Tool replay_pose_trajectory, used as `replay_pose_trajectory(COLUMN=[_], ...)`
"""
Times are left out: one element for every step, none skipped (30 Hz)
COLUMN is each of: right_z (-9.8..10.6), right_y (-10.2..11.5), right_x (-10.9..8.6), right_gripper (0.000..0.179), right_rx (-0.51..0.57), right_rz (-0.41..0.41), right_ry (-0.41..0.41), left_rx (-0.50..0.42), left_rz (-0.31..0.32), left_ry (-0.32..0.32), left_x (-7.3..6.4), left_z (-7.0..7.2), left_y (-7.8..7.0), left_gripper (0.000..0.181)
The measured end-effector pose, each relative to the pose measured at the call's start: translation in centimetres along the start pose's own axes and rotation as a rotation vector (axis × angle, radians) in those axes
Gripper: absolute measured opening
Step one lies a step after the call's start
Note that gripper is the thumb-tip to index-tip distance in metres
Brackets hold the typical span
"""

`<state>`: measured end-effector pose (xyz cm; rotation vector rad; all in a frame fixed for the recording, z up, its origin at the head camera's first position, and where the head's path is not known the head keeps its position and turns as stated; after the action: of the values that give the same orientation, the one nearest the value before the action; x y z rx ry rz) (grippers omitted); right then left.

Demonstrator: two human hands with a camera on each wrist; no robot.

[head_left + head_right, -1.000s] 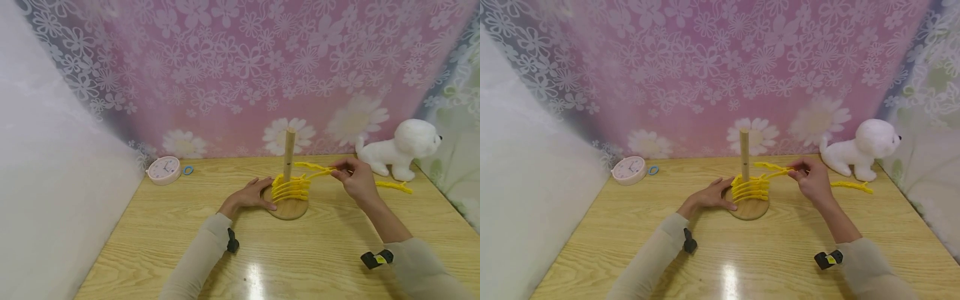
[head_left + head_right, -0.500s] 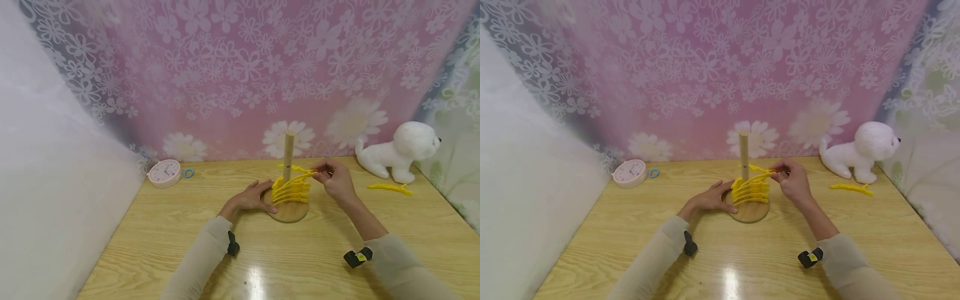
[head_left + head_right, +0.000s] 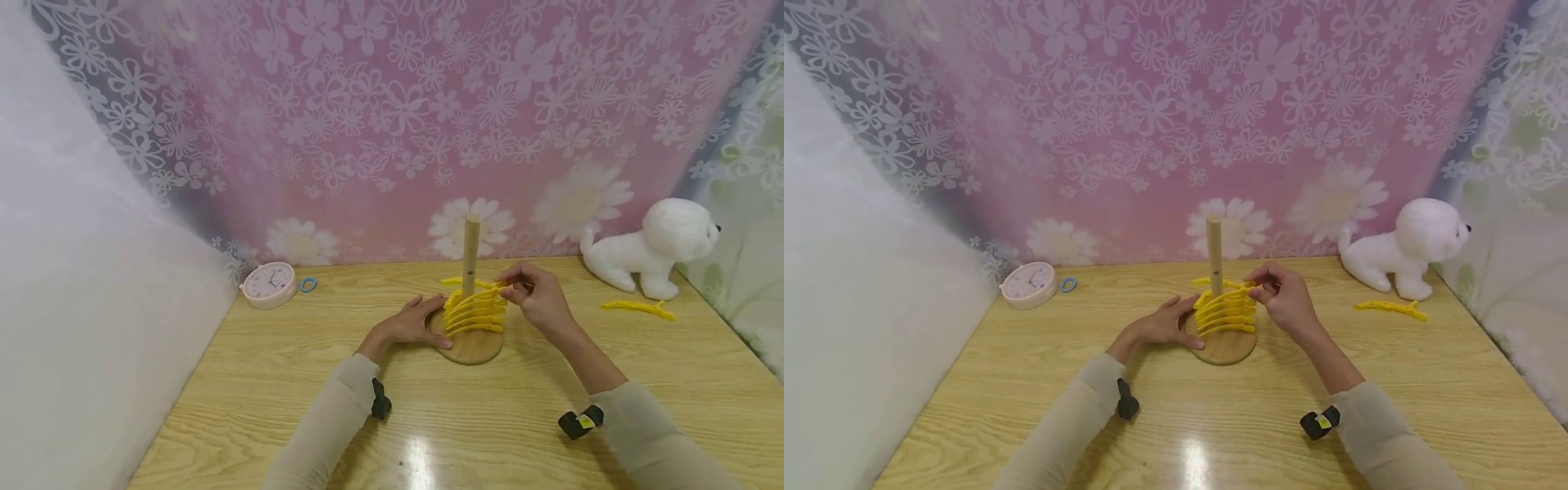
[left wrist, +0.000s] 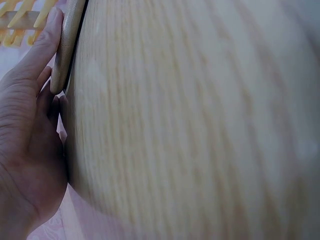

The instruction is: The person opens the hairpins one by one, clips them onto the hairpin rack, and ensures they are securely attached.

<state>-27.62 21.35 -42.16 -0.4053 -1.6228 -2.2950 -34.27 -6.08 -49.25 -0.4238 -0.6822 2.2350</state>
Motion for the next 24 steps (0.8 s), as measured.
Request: replay_pose_trajectory(right_z=[0.0,0.0,0.0,0.1,0.1,0.2,0.2,0.3,0.4,0.4,0.4,0.5,0.5,0.6,0.6,0.6,0.7,0.8,0.8,0.9,0.9,1.0,1.0,1.1], right_y=[0.0,0.0,0.0,0.0,0.0,-0.1,-0.1,-0.1,-0.1,-0.1,-0.1,-0.1,-0.2,-0.2,-0.2,-0.2,-0.2,-0.3,-0.3,-0.4,-0.4,-0.4,-0.4,-0.5], right_x=[0.0,0.0,0.0,-0.1,-0.1,-0.1,-0.2,-0.2,-0.2,-0.3,-0.3,-0.3,-0.3,-0.3,-0.3,-0.4,-0.4,-0.5,-0.5,-0.5,-0.6,-0.6,-0.7,-0.7], right_gripper=[0.014,0.014,0.014,0.015,0.015,0.015,0.016,0.017,0.017,0.018,0.018,0.018,0.019,0.019,0.02,0.02,0.021,0.021,0.021,0.022,0.022,0.022,0.022,0.023], right_rx=[-0.004,-0.004,-0.004,-0.005,-0.004,-0.004,-0.003,-0.002,0.001,0.003,0.005,0.006,0.007,0.01,0.014,0.017,0.019,0.021,0.026,0.032,0.037,0.044,0.051,0.061], right_rz=[0.002,0.003,0.002,0.003,0.002,0.002,0.002,0.001,0.0,-0.001,0.0,0.0,0.002,0.003,0.003,0.005,0.006,0.006,0.007,0.007,0.007,0.008,0.009,0.009], right_ry=[0.003,0.007,0.012,0.018,0.023,0.03,0.035,0.041,0.045,0.048,0.051,0.055,0.058,0.062,0.069,0.075,0.082,0.091,0.1,0.109,0.118,0.126,0.134,0.142], left_rx=[-0.002,-0.002,-0.006,-0.01,-0.012,-0.016,-0.019,-0.02,-0.021,-0.021,-0.02,-0.022,-0.022,-0.02,-0.02,-0.02,-0.02,-0.019,-0.015,-0.012,-0.011,-0.01,-0.008,-0.007], left_rz=[0.001,0.004,0.011,0.02,0.031,0.045,0.057,0.068,0.077,0.081,0.086,0.088,0.089,0.087,0.084,0.08,0.077,0.074,0.069,0.065,0.064,0.063,0.063,0.065], left_ry=[0.0,-0.002,-0.002,-0.002,-0.001,0.001,0.001,0.002,0.003,0.002,0.001,0.001,0.001,0.002,0.003,0.005,0.008,0.01,0.011,0.01,0.01,0.01,0.01,0.01], left_x=[0.0,0.0,-0.1,-0.1,-0.2,-0.2,-0.3,-0.3,-0.4,-0.4,-0.5,-0.5,-0.5,-0.5,-0.5,-0.5,-0.5,-0.5,-0.5,-0.5,-0.5,-0.5,-0.5,-0.5], left_z=[0.0,0.0,-0.1,-0.1,-0.1,-0.1,-0.1,-0.1,-0.1,-0.1,-0.1,-0.1,-0.1,-0.1,-0.1,0.0,0.0,0.0,0.0,0.0,0.0,0.0,0.0,0.0], left_y=[0.0,0.0,0.0,0.0,0.0,0.0,0.0,0.0,0.0,-0.1,-0.1,-0.2,-0.2,-0.2,-0.2,-0.2,-0.2,-0.2,-0.2,-0.2,-0.3,-0.3,-0.3,-0.3], left_gripper=[0.096,0.096,0.096,0.097,0.098,0.099,0.101,0.102,0.103,0.103,0.103,0.103,0.103,0.103,0.103,0.103,0.104,0.104,0.104,0.105,0.105,0.105,0.105,0.105])
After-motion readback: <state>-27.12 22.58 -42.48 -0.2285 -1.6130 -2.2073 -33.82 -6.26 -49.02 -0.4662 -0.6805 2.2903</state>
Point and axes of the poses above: each hand's wrist, its own x-axis towards the middle knuckle, its own z-axis out of the back of the hand, y = z × x, the point moved 1 cm from there along x, towards the middle knuckle, and after that the axes turned 5 degrees about x, right-handed, at the moved point
